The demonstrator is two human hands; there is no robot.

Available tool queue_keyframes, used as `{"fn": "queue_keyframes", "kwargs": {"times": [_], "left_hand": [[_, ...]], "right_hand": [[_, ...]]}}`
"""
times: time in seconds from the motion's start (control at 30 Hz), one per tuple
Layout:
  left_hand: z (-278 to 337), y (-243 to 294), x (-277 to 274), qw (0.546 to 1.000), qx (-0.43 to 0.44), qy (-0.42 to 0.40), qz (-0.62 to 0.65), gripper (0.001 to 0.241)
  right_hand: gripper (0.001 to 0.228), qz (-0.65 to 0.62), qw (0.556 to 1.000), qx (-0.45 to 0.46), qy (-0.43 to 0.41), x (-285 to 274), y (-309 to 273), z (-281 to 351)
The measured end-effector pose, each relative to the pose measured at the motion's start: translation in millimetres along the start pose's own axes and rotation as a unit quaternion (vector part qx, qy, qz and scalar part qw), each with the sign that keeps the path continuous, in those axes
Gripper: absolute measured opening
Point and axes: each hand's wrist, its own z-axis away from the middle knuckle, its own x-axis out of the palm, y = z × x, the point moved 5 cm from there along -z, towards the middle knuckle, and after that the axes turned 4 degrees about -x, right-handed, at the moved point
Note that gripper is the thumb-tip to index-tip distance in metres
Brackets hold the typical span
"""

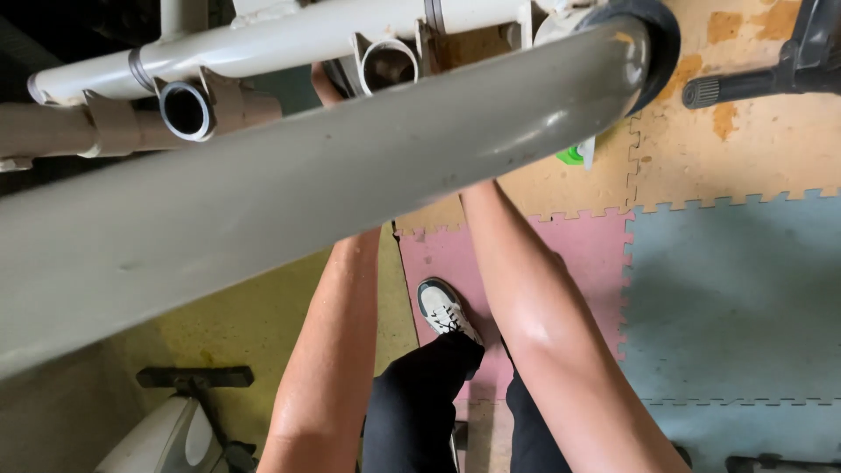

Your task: Cleaning and wiping down various gym equipment using a spray bottle and a cloth.

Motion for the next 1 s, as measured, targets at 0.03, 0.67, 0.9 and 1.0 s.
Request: {"fn": "queue_keyframes", "kwargs": {"times": [0.03,0.67,0.9,1.0], "left_hand": [[1,0,-2,1.000,0.005,0.001,0.011,0.066],[-9,12,2,0.981,0.054,0.015,0.185,0.087],[-8,38,-2,0.966,0.069,0.021,0.246,0.096],[-33,68,1,0.958,0.075,0.017,0.277,0.100]], "right_hand": [[0.073,-0.010,1.000,0.003,-0.001,3,1,0],[0.080,-0.078,0.944,0.221,-0.234,-10,8,5],[0.073,0.064,0.958,0.207,-0.186,-2,-10,26],[0.071,0.127,0.959,0.192,-0.165,0,-32,33]]}}
